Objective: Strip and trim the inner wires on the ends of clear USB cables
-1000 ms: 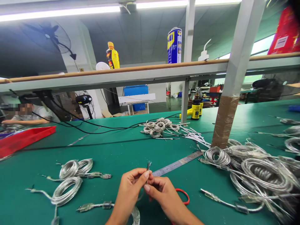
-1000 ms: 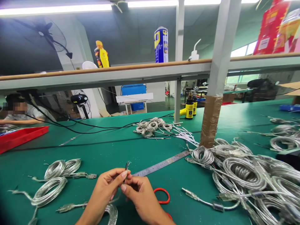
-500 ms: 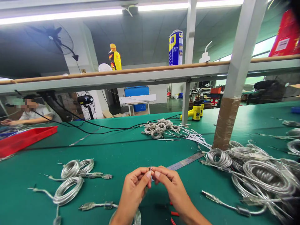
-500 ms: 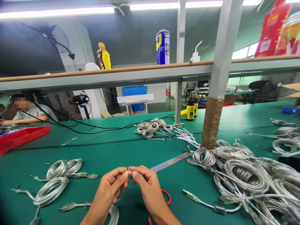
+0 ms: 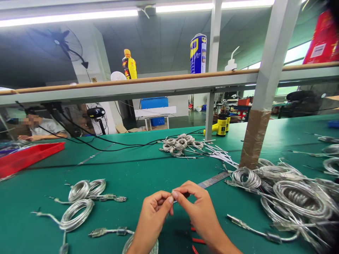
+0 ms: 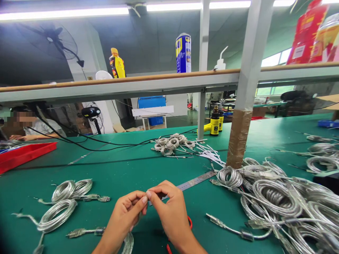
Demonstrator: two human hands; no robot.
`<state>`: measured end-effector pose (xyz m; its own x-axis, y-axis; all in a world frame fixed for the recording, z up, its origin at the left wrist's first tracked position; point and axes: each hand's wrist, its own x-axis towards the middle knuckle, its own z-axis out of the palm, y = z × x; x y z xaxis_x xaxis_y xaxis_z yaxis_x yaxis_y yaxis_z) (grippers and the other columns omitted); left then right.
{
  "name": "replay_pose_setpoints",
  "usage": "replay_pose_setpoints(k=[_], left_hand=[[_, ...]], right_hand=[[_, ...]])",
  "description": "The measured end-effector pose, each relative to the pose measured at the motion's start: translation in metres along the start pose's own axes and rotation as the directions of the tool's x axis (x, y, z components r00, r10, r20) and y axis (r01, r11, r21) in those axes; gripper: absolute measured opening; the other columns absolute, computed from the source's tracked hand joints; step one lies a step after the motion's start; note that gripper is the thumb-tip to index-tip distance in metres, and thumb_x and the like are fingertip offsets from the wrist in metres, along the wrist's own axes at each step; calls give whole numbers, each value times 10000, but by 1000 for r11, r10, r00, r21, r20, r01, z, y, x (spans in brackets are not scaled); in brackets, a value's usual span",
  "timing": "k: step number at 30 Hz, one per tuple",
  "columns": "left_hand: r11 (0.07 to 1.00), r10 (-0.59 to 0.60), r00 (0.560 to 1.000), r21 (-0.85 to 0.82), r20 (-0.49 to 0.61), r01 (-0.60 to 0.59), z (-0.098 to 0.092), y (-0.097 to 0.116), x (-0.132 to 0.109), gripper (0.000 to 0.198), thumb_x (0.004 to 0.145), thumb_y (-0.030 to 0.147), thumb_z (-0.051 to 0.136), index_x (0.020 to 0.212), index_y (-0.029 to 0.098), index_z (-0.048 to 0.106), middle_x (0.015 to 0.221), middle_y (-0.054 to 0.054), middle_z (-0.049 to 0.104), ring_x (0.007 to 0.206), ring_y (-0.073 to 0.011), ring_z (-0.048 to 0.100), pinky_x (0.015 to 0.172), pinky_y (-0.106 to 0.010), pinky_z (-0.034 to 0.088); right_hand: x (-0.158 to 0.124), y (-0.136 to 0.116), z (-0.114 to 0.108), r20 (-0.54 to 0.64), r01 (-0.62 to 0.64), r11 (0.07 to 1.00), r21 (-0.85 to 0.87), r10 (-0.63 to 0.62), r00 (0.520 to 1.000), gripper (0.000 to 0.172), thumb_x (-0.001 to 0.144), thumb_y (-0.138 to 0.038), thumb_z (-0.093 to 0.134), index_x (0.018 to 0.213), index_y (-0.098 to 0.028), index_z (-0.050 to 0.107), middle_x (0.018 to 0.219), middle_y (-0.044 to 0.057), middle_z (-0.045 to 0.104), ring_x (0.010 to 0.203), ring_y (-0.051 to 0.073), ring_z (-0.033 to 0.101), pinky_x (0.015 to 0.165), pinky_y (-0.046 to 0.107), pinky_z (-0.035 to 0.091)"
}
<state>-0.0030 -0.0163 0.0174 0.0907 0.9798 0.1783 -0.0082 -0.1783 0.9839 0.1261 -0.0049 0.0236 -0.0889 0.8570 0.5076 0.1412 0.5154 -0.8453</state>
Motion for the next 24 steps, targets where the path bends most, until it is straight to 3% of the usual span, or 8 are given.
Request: replay_pose_setpoints(k=[2, 5, 7, 9, 11, 14, 19, 24], left_hand=[[1000, 9, 1000, 12, -15, -9, 2, 0, -1, 246, 747, 345, 557, 620, 134, 569, 490, 52, 459, 361, -25, 275, 368, -159, 222], [997, 46, 998, 68, -35, -43, 7, 2, -4, 227, 746, 331, 555, 662, 128, 613, 522, 33, 474, 462, -68, 376, 456, -170, 313], [987, 81, 996, 142, -42, -75, 9, 4, -7, 227, 757, 327, 539, 713, 127, 636, 550, 20, 485, 525, -94, 403, 497, -183, 333], [975, 112, 993, 197, -45, -101, 11, 6, -9, 228, 771, 325, 521, 756, 132, 643, 576, 17, 487, 530, -96, 376, 492, -186, 315], [979, 113, 992, 179, -49, -102, 11, 10, -9, 222, 772, 324, 519, 737, 137, 635, 565, 28, 462, 507, -86, 329, 464, -181, 282], [997, 62, 996, 55, -59, -59, 10, 14, -7, 227, 750, 331, 541, 633, 144, 593, 508, 55, 388, 466, -71, 270, 430, -168, 246], [999, 38, 993, -7, -110, -39, 7, 14, -7, 216, 715, 327, 574, 613, 140, 604, 478, 58, 378, 452, -64, 260, 419, -155, 247], [999, 50, 982, -8, -184, -53, 6, 13, -8, 188, 697, 312, 594, 628, 144, 645, 469, 53, 399, 448, -65, 298, 439, -153, 295]], right_hand=[[-2, -1, -1, -36, 127, 977, -170, -135, 990, 158, 774, -228, 529, 656, -176, 619, 640, 13, 574, 616, 132, 499, 578, 248, 358], [-6, -1, -1, -35, 347, 845, -407, -394, 918, 156, 781, -163, 493, 656, -169, 585, 643, 13, 561, 615, 132, 461, 588, 270, 302], [-6, -1, -1, -24, 399, 792, -462, -461, 887, 174, 784, -145, 467, 637, -166, 557, 633, 12, 547, 608, 132, 439, 594, 281, 281], [-6, -3, 1, -52, 305, 872, -382, -350, 935, 184, 798, -179, 450, 629, -168, 524, 637, 10, 528, 619, 135, 433, 599, 278, 288], [-5, -5, 4, -67, 90, 985, -147, -101, 993, 193, 804, -254, 452, 634, -173, 495, 641, 4, 506, 628, 136, 434, 591, 261, 313], [-2, -5, 9, 35, -210, 941, 266, 208, 978, 226, 763, -354, 505, 629, -173, 488, 618, -11, 487, 611, 127, 428, 575, 236, 340], [5, 5, 6, 9, -318, 778, 542, 373, 928, 272, 690, -428, 593, 611, -174, 536, 542, -43, 429, 572, 108, 390, 600, 231, 337], [7, 12, 1, 3, -322, 803, 501, 371, 929, 249, 655, -425, 637, 653, -176, 642, 538, -39, 461, 565, 102, 387, 589, 227, 326]])
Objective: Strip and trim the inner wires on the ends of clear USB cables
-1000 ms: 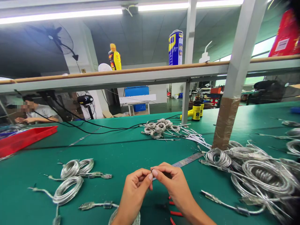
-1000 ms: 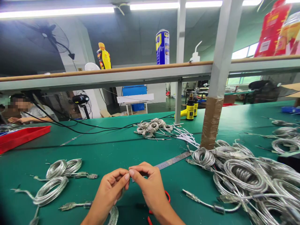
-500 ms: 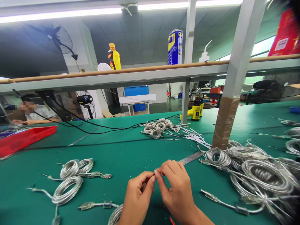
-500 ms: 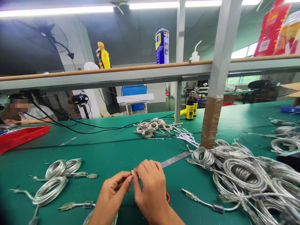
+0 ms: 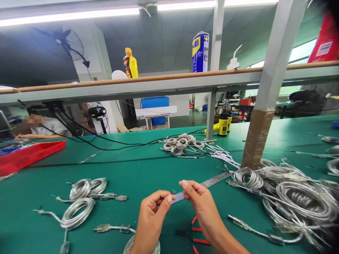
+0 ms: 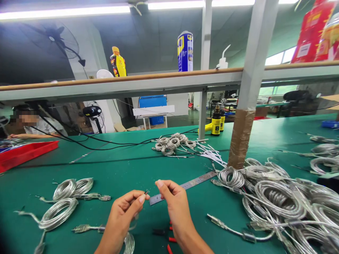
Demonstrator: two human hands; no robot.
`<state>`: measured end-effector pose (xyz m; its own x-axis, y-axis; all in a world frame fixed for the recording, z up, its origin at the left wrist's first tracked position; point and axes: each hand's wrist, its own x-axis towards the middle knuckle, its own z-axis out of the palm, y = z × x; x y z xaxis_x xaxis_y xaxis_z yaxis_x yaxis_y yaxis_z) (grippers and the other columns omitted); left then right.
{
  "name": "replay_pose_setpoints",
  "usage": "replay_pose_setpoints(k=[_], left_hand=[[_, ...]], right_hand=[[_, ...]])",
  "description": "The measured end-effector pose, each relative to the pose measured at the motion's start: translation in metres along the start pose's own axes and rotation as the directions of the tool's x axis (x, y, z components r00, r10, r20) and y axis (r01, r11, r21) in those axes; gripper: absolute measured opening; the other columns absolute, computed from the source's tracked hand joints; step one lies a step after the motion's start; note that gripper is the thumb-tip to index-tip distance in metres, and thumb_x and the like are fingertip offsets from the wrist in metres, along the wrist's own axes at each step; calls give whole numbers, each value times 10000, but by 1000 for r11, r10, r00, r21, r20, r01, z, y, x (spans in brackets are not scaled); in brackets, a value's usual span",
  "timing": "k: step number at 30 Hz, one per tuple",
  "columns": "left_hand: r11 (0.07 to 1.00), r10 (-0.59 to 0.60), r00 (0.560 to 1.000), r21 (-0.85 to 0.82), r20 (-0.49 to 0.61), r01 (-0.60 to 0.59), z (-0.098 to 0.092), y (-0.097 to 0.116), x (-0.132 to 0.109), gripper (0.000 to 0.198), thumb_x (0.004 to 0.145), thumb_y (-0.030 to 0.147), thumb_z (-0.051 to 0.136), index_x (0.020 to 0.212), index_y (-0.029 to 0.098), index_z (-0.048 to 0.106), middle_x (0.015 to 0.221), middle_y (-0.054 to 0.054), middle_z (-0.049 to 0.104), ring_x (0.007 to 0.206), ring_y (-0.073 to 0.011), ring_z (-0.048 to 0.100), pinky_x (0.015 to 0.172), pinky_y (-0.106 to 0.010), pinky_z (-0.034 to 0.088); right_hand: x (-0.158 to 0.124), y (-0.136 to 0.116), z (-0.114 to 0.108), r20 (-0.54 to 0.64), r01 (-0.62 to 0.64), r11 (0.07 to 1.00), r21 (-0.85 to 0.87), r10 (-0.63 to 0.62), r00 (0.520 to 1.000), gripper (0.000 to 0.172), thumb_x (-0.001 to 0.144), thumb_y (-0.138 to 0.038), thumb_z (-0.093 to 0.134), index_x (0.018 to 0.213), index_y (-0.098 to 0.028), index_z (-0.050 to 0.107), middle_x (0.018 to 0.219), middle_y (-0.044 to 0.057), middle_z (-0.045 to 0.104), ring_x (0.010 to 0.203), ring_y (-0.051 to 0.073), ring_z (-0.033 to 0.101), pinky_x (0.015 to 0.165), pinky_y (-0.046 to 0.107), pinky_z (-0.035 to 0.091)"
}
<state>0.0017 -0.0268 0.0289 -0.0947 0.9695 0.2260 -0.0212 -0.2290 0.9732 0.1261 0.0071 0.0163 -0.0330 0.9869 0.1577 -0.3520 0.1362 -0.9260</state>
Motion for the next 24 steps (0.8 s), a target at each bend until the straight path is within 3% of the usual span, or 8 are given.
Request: replay_pose_setpoints(k=[5, 9, 14, 18, 21, 24], left_hand=[[999, 12, 1000, -46, -17, -13, 0, 7, 1, 139, 672, 284, 619, 636, 160, 670, 453, 68, 369, 434, -63, 326, 480, -155, 353], [999, 23, 1000, -42, 9, -22, 1, 9, 1, 126, 682, 259, 612, 629, 162, 673, 446, 66, 382, 480, -81, 408, 546, -172, 399], [997, 67, 996, 27, 59, -69, 0, 3, 0, 132, 714, 253, 591, 697, 154, 676, 571, 12, 553, 588, -115, 482, 554, -183, 393], [999, 39, 995, -6, 92, -38, -1, -4, 2, 141, 705, 278, 611, 696, 153, 676, 528, 29, 514, 503, -82, 420, 486, -167, 350], [998, -45, 991, -47, 127, 52, -4, -7, 5, 175, 681, 306, 639, 715, 139, 682, 467, 52, 449, 418, -44, 326, 400, -145, 258], [993, -102, 976, -43, 191, 112, -6, -9, 9, 246, 698, 344, 615, 791, 128, 683, 484, 34, 502, 356, -20, 273, 354, -150, 191]], right_hand=[[-6, -4, 6, 209, 60, 991, -117, -34, 977, 241, 673, -404, 621, 662, -173, 689, 646, 22, 593, 651, 147, 484, 634, 257, 364], [-8, -6, 8, 173, 100, 984, -144, -75, 982, 219, 668, -381, 627, 662, -170, 685, 643, 22, 589, 639, 146, 495, 619, 256, 379], [-11, -11, 9, 148, 170, 951, -259, -135, 980, 227, 699, -362, 593, 621, -152, 632, 619, 20, 572, 619, 148, 491, 604, 259, 386], [-13, -14, 9, 139, 247, 893, -376, -209, 968, 192, 727, -324, 561, 624, -164, 589, 637, 11, 567, 642, 149, 486, 621, 252, 371], [-11, -12, 8, 137, 201, 929, -311, -165, 977, 200, 734, -336, 546, 648, -158, 572, 645, 13, 565, 639, 148, 487, 614, 250, 378], [-10, -12, 7, 146, 184, 949, -254, -151, 978, 201, 746, -338, 532, 659, -157, 538, 640, 3, 541, 633, 139, 481, 603, 242, 384]])
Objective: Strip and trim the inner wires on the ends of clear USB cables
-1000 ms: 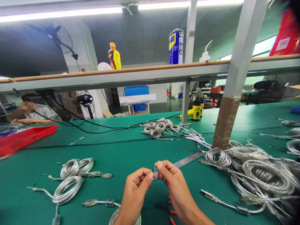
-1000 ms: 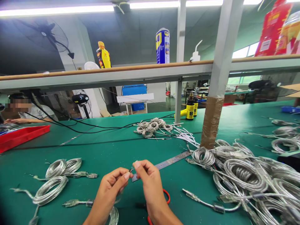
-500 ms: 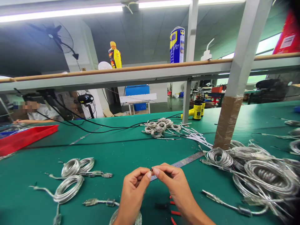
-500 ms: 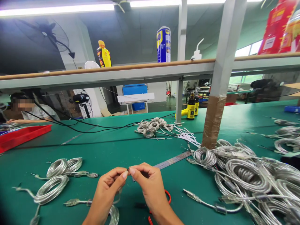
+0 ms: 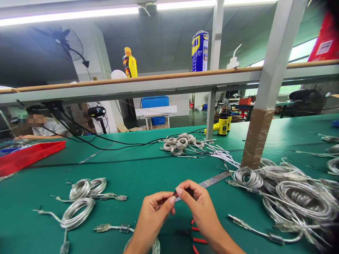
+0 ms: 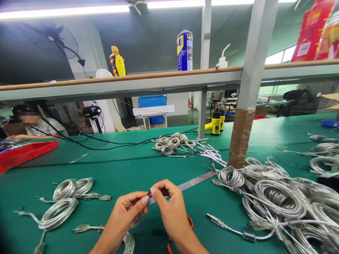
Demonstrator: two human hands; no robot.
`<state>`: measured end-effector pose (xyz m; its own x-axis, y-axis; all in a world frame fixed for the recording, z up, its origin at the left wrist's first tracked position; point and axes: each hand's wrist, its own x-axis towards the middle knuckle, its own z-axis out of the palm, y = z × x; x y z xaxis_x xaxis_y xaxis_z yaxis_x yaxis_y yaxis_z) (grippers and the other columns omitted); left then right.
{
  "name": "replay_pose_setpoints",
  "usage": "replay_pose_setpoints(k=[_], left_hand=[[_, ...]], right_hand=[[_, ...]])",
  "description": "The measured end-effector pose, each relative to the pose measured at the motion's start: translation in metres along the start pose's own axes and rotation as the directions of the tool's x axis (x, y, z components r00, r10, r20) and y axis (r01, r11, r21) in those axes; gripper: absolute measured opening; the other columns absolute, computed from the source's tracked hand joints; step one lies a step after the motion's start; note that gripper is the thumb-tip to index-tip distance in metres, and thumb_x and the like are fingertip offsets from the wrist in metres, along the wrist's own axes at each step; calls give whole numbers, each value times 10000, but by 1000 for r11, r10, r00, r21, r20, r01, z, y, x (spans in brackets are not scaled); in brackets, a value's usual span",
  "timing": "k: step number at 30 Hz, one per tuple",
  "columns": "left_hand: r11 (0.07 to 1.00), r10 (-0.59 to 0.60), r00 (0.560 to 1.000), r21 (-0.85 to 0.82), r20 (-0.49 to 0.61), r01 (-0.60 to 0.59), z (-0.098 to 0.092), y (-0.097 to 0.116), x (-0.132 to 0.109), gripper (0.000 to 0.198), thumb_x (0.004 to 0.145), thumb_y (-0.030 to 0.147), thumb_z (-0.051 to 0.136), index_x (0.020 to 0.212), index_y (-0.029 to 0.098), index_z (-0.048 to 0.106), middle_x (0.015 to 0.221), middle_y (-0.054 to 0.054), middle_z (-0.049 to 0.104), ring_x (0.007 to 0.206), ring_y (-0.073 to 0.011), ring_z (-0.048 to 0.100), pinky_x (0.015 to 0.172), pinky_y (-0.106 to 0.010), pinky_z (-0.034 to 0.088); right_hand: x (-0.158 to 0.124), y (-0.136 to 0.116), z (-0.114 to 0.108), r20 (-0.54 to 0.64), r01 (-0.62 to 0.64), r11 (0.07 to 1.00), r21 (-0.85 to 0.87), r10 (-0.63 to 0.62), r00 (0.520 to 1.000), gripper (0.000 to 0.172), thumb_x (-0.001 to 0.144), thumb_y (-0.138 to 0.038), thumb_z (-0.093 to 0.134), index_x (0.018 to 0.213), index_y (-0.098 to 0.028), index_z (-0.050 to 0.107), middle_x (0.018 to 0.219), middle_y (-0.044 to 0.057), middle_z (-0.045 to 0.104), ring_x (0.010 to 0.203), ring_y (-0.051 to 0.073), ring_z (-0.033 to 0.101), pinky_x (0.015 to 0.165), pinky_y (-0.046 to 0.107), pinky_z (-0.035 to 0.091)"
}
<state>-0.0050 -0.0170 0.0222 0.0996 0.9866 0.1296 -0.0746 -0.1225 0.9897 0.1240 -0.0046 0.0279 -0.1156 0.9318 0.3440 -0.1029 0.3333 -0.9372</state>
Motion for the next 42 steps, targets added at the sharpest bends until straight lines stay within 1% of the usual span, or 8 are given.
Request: replay_pose_setpoints(k=[8, 12, 14, 18, 23, 28, 35, 42], left_hand=[[973, 68, 988, 229, -136, -35, 6, -2, -3, 284, 696, 387, 584, 708, 114, 660, 587, -38, 614, 369, -65, 365, 344, -178, 286], [870, 244, 970, 438, 16, -226, 10, 3, -9, 233, 774, 278, 502, 687, 158, 681, 607, -46, 625, 565, -156, 518, 548, -229, 399], [797, 288, 952, 526, 101, -297, 10, 6, -12, 211, 777, 244, 494, 731, 176, 689, 669, -58, 650, 624, -180, 547, 603, -241, 401], [862, 223, 974, 463, 23, -208, 8, 7, -10, 239, 768, 293, 517, 613, 168, 649, 554, -20, 586, 533, -141, 495, 512, -206, 366], [982, 145, 976, 147, -164, -121, 5, 1, -4, 264, 712, 378, 572, 646, 134, 648, 547, 12, 535, 328, -35, 286, 324, -163, 197], [968, 246, 928, 128, -280, -217, 5, 4, -5, 164, 670, 307, 632, 666, 155, 694, 763, -10, 513, 408, -27, 327, 339, -155, 233], [992, 110, 961, -35, -252, -122, 6, 14, -8, 145, 615, 293, 678, 605, 149, 689, 765, -37, 576, 639, -129, 526, 530, -182, 425], [982, -18, 981, -189, -191, -19, 8, 15, -10, 152, 640, 288, 673, 683, 143, 685, 636, -32, 639, 630, -127, 550, 620, -197, 443]], right_hand=[[-3, -7, -4, 7, 240, 905, -351, -254, 967, 165, 828, -249, 417, 697, -178, 489, 681, 1, 508, 639, 128, 471, 576, 236, 362], [-5, -10, -7, 176, 493, 626, -604, -499, 848, 130, 795, -161, 420, 697, -179, 502, 711, 17, 548, 678, 147, 472, 682, 304, 333], [-3, -11, -9, 170, 437, 655, -616, -431, 886, 124, 784, -169, 433, 688, -181, 510, 704, 15, 552, 670, 150, 469, 681, 312, 337], [6, -6, -11, 111, 43, 981, -189, -22, 994, 185, 788, -303, 475, 669, -169, 522, 628, 0, 535, 612, 136, 490, 583, 254, 387], [5, 15, 2, 133, -80, 968, 236, 50, 990, 262, 706, -398, 598, 807, -157, 587, 702, 5, 573, 610, 114, 504, 569, 224, 394], [-5, 23, 17, 167, -134, 936, 326, 82, 983, 252, 683, -382, 631, 805, -162, 628, 769, 30, 604, 599, 105, 476, 566, 224, 381], [-9, 19, 25, 152, -126, 928, 350, 77, 985, 282, 630, -429, 653, 629, -153, 595, 568, -18, 491, 544, 103, 414, 556, 226, 363], [-14, 25, 32, 61, -100, 940, 326, 85, 995, 305, 608, -439, 659, 614, -149, 563, 565, -14, 486, 543, 112, 421, 546, 232, 362]])
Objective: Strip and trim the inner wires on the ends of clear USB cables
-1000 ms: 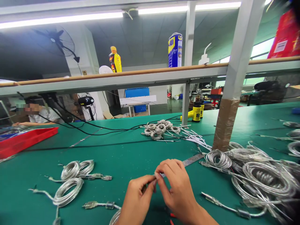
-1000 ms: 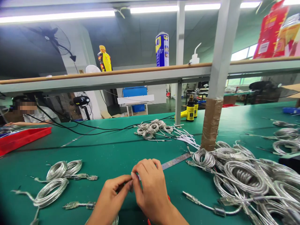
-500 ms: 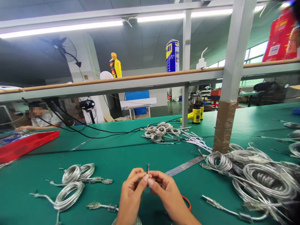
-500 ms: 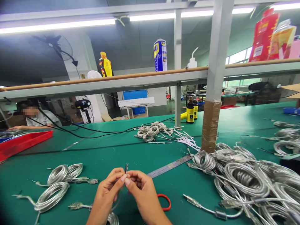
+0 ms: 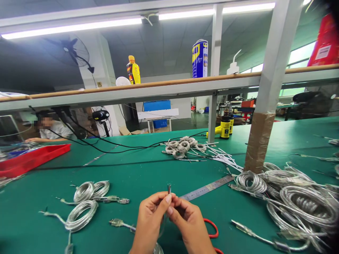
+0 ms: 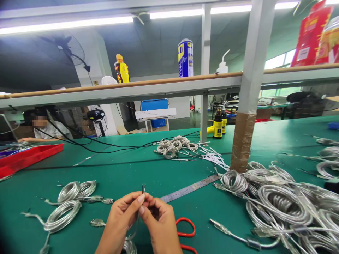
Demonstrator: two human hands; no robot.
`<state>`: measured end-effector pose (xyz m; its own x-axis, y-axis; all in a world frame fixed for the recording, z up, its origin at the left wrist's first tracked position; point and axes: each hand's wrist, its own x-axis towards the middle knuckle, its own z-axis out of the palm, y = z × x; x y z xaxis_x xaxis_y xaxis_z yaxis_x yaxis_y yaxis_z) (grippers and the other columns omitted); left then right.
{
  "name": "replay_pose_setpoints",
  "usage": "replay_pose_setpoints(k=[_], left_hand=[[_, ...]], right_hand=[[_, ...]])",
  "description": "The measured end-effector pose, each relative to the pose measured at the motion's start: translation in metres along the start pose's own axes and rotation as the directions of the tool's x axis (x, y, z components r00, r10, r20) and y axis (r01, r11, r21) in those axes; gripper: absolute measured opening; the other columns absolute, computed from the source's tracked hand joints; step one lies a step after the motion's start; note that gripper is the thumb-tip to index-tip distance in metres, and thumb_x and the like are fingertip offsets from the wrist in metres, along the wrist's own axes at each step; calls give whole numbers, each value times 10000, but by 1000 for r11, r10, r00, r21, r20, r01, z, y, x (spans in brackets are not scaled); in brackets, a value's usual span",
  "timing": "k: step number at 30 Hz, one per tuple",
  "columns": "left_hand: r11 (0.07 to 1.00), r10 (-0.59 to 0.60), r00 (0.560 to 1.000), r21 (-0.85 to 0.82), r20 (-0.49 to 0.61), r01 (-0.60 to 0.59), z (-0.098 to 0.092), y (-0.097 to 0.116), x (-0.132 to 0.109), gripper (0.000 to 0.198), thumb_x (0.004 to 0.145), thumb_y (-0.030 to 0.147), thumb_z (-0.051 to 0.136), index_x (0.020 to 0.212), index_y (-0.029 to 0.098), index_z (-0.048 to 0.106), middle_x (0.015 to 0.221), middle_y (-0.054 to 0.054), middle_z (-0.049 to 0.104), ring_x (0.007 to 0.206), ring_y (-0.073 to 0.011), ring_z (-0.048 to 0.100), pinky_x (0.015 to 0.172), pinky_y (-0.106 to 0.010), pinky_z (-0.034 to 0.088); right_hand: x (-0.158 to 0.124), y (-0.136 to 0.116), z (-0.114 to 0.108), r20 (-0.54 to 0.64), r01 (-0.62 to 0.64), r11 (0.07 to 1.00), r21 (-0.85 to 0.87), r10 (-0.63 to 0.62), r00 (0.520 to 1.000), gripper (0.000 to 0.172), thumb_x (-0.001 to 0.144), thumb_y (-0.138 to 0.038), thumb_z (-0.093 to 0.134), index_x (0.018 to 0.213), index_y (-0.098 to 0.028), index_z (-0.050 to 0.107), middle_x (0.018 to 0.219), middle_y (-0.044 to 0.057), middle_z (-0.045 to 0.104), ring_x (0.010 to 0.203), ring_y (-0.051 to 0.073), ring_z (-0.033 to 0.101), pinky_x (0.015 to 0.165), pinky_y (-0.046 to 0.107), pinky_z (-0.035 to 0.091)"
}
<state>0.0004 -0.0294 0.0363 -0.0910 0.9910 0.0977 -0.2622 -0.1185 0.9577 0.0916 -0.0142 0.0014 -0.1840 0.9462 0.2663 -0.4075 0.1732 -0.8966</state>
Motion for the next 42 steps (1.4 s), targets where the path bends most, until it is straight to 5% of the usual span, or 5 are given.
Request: replay_pose_setpoints(k=[13, 33, 36, 40, 42], left_hand=[[998, 52, 998, 37, 24, -53, -2, -4, -1, 229, 677, 358, 639, 690, 129, 649, 458, 69, 376, 462, -50, 322, 486, -137, 335], [959, 169, 986, 231, 8, -167, 1, 7, -3, 157, 696, 301, 601, 661, 167, 676, 496, 47, 453, 458, -73, 305, 442, -159, 297], [958, 155, 988, 244, -2, -150, 1, 7, -2, 173, 697, 311, 593, 631, 165, 660, 490, 48, 454, 453, -72, 288, 452, -162, 300], [947, 128, 992, 296, 13, -126, 1, 6, 0, 203, 701, 328, 577, 638, 153, 658, 519, 32, 486, 459, -71, 280, 453, -169, 287], [941, 112, 993, 317, 31, -116, 0, 6, 0, 216, 703, 338, 569, 647, 149, 657, 517, 30, 477, 459, -72, 273, 438, -174, 265]], right_hand=[[-8, 1, -2, 36, 56, 977, -204, -49, 998, 166, 680, -306, 615, 656, -142, 603, 644, 27, 587, 624, 145, 499, 618, 250, 407], [7, -37, -21, 98, 65, 915, -399, -28, 995, 250, 767, -394, 500, 795, -171, 609, 755, 33, 612, 718, 165, 525, 649, 259, 401], [11, -50, -35, 183, 31, 738, -674, 126, 975, 288, 800, -382, 431, 694, -174, 600, 622, 5, 579, 591, 142, 495, 522, 235, 339], [5, -60, -51, 69, 23, 161, -987, 289, 955, 104, 664, -177, 565, 750, -173, 623, 737, 43, 636, 709, 207, 548, 625, 290, 337], [-1, -57, -53, 22, 49, -71, -996, 349, 937, 272, 575, -29, 549, 802, -158, 626, 828, 77, 648, 813, 247, 554, 709, 328, 326]])
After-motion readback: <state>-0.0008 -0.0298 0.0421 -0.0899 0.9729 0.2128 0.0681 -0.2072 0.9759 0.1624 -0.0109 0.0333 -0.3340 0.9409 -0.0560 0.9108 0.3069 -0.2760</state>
